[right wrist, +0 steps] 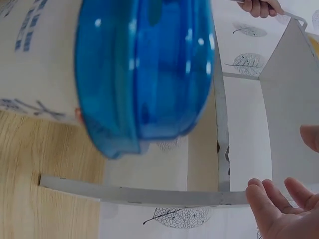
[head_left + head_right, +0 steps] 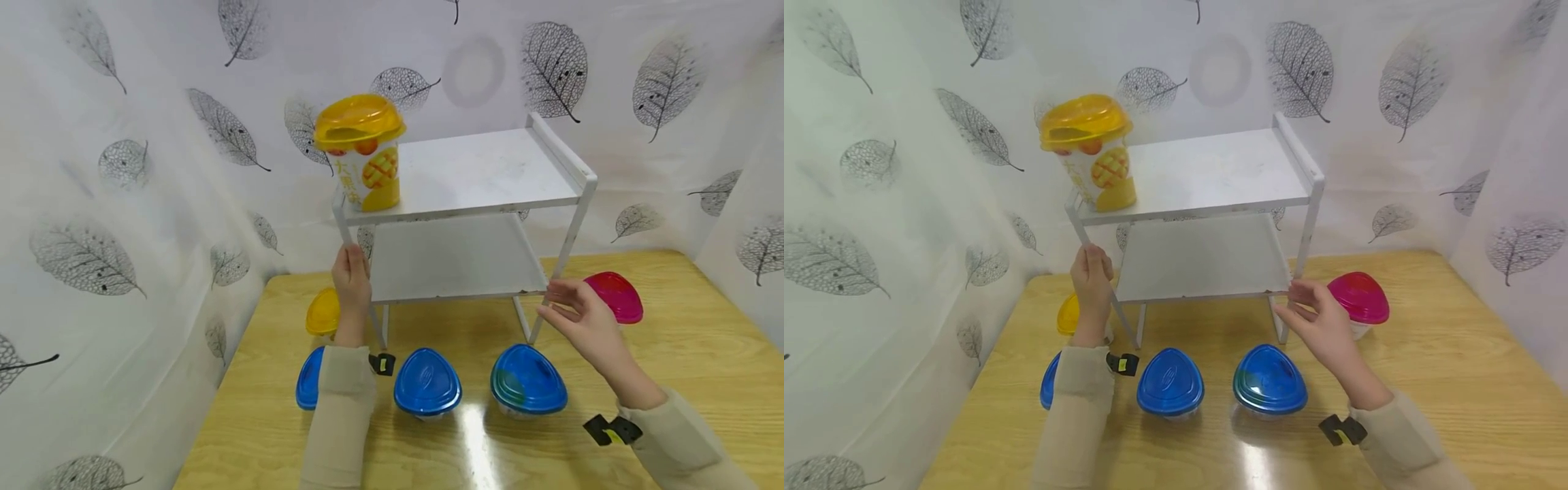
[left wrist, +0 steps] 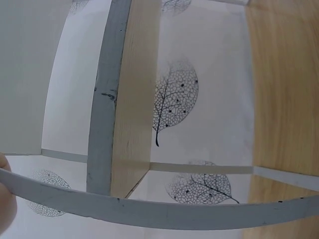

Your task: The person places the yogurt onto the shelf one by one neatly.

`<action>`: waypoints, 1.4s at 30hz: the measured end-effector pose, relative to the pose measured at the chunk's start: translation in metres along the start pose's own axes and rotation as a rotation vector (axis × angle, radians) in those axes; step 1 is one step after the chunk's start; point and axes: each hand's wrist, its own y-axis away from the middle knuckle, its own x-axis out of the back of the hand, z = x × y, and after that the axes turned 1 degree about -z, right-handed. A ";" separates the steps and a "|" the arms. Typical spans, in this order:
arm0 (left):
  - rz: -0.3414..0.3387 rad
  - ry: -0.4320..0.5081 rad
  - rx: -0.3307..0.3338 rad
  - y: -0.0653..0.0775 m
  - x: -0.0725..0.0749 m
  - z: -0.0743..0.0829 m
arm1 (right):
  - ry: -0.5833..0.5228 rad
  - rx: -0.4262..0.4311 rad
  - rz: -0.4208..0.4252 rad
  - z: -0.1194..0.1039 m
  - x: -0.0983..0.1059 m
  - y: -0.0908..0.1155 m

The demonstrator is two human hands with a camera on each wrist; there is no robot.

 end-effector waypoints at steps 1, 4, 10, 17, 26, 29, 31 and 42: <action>0.000 -0.003 0.000 0.000 0.000 0.000 | 0.003 -0.001 0.007 0.001 0.001 0.000; -0.002 -0.003 -0.001 0.001 0.000 -0.001 | 0.007 -0.002 0.017 0.005 0.003 0.001; 0.000 0.006 -0.003 -0.001 0.000 -0.002 | 0.054 -0.014 0.028 0.013 0.010 0.004; -0.020 0.015 0.021 -0.002 0.001 0.000 | 0.121 0.000 0.086 0.025 0.021 0.002; -0.021 -0.006 0.000 0.001 -0.001 0.028 | 0.312 -0.107 0.112 0.037 0.041 -0.013; -0.029 -0.003 0.010 0.000 -0.001 0.030 | 0.356 -0.161 0.104 0.041 0.048 -0.022; -0.034 0.003 0.012 0.000 -0.001 0.029 | 0.397 -0.184 0.106 0.044 0.052 -0.027; -0.039 0.007 0.008 0.001 -0.001 0.029 | 0.639 -0.366 0.058 0.069 0.058 -0.041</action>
